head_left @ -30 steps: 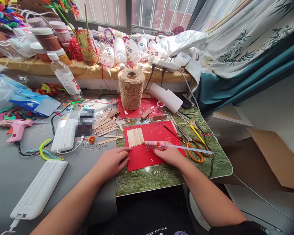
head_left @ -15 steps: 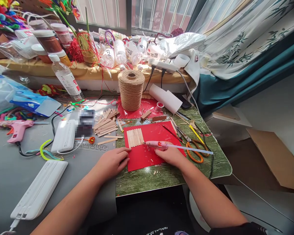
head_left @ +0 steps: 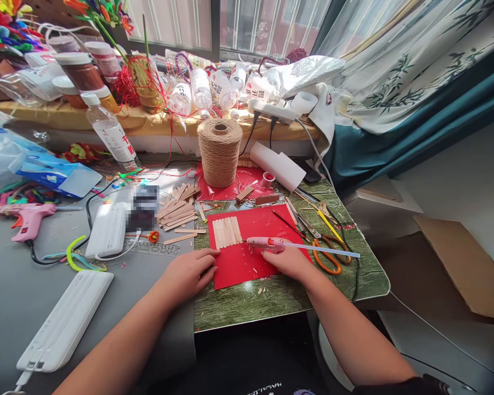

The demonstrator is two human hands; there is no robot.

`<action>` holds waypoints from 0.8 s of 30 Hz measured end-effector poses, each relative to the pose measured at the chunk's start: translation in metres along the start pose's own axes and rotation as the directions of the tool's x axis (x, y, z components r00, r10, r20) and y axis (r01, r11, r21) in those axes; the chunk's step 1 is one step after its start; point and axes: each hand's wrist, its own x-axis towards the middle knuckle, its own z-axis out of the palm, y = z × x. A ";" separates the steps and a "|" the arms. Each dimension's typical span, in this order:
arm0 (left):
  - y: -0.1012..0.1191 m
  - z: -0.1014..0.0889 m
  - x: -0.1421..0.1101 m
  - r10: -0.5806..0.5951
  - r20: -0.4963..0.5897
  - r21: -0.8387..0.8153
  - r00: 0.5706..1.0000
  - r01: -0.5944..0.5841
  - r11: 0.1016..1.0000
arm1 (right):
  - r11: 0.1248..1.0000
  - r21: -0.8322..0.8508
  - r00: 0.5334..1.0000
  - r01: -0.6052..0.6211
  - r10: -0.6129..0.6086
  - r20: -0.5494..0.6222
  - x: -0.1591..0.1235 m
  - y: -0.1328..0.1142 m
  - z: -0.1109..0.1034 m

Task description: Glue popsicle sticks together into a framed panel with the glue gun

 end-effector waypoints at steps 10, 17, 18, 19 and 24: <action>0.000 -0.004 -0.002 0.039 -0.021 -0.010 0.999 -0.040 0.999 | 0.992 0.129 0.996 -0.006 -0.006 0.087 -0.003 -0.006 -0.002; 0.001 -0.006 -0.002 -0.020 -0.044 -0.096 0.999 0.016 0.995 | 0.996 0.093 0.999 -0.001 -0.003 0.038 -0.002 -0.009 -0.002; 0.000 -0.006 -0.002 -0.033 -0.057 -0.111 0.998 0.026 0.993 | 0.995 0.096 0.999 0.004 -0.009 0.051 -0.002 -0.008 -0.002; 0.000 -0.006 -0.002 -0.054 -0.071 -0.127 0.996 0.044 0.991 | 0.995 0.101 0.998 -0.009 0.003 0.064 -0.002 -0.005 -0.002; 0.001 -0.005 0.000 -0.198 -0.088 -0.195 0.976 0.178 0.964 | 0.942 0.240 0.972 -0.235 0.231 0.045 0.002 0.006 0.006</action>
